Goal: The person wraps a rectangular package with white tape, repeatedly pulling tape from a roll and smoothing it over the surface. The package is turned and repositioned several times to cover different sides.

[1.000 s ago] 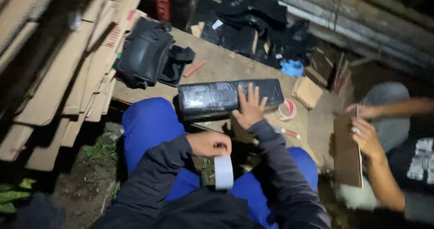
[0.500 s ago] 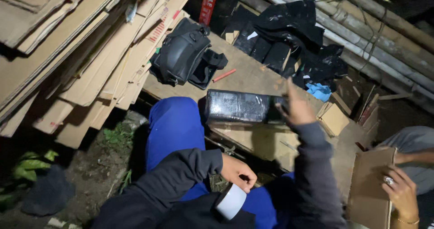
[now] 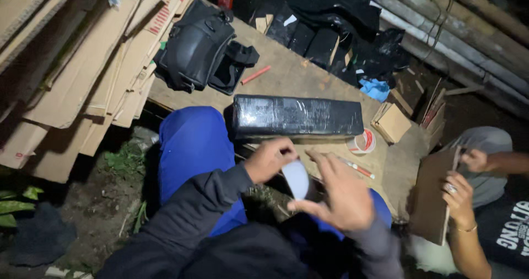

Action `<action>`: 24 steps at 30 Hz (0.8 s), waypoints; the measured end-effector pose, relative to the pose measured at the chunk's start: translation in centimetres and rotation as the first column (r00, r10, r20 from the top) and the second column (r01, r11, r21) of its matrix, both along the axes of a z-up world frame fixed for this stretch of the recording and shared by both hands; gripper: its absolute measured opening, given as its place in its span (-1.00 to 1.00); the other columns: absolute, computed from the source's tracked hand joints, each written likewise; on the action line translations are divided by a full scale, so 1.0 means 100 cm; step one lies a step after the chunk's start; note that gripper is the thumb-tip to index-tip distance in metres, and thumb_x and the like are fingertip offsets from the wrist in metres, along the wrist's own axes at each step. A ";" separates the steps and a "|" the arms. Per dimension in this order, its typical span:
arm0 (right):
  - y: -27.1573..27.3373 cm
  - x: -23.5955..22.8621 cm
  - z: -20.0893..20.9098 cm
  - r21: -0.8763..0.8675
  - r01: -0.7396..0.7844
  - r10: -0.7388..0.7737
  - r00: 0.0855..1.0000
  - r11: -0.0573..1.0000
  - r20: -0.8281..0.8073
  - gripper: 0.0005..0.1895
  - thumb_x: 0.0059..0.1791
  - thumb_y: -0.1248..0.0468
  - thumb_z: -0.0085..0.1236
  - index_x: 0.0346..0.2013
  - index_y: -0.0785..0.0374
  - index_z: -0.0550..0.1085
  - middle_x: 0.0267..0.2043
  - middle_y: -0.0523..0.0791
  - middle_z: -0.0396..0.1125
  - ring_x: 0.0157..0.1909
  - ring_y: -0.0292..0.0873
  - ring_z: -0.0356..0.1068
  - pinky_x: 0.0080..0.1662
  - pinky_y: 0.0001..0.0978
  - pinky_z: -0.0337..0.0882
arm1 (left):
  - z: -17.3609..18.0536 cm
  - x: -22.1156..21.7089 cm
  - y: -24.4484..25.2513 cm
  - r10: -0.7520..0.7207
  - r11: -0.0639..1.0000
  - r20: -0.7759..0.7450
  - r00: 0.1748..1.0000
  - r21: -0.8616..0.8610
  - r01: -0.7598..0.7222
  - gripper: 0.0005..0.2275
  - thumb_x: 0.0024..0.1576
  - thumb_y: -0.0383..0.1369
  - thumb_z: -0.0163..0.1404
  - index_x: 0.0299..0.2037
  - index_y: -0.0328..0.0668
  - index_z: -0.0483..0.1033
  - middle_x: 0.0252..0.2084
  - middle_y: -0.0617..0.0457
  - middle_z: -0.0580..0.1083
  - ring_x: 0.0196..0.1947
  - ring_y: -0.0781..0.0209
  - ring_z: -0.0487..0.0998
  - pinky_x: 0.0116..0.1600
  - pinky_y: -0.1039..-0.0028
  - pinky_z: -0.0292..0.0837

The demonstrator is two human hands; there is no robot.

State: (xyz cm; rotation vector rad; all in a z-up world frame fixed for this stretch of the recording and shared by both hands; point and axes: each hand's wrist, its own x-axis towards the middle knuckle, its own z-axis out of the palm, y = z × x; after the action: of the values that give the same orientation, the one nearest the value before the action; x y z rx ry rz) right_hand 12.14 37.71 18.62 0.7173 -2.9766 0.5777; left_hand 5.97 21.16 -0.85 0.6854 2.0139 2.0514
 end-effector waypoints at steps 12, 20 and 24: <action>0.059 -0.001 -0.229 -0.335 0.550 -0.245 0.730 0.765 0.638 -0.73 0.04 0.16 0.24 -0.27 0.35 0.51 -0.45 -0.07 0.37 -0.42 -0.29 0.29 -0.32 -0.38 0.35 | -0.008 0.001 0.009 -0.012 0.946 -0.560 0.828 -0.275 -0.173 -0.89 0.19 -0.37 0.06 -0.23 -0.23 0.43 -0.18 -0.14 0.41 -0.18 -0.20 0.48 -0.12 0.10 0.39; 0.041 0.011 -0.201 -0.728 0.550 0.075 0.775 0.410 0.628 -0.78 0.10 0.32 0.04 0.04 0.25 0.41 -0.22 -0.17 0.44 -0.23 -0.39 0.40 -0.20 -0.53 0.41 | 0.004 0.006 0.018 -0.076 0.899 -0.643 0.762 -0.375 -0.227 -0.88 0.11 -0.35 0.07 -0.18 -0.10 0.49 -0.20 0.00 0.35 -0.19 -0.05 0.37 -0.10 0.20 0.34; 0.048 0.009 -0.206 -0.741 0.524 -0.062 0.831 0.419 0.553 -0.80 0.17 0.26 0.02 -0.10 0.37 0.50 -0.24 -0.12 0.45 -0.26 -0.37 0.39 -0.21 -0.54 0.41 | 0.016 -0.002 0.008 0.010 0.888 -0.613 0.790 -0.359 -0.289 -0.52 0.07 -0.37 0.12 0.27 -0.05 0.46 -0.10 0.04 0.38 -0.07 -0.04 0.36 0.09 0.22 0.37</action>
State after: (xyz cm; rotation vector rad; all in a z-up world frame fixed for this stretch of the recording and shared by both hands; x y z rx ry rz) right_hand 13.06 42.49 -1.95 -0.1135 -2.3633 2.2345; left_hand 5.81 22.00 0.79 1.2141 2.8372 1.4416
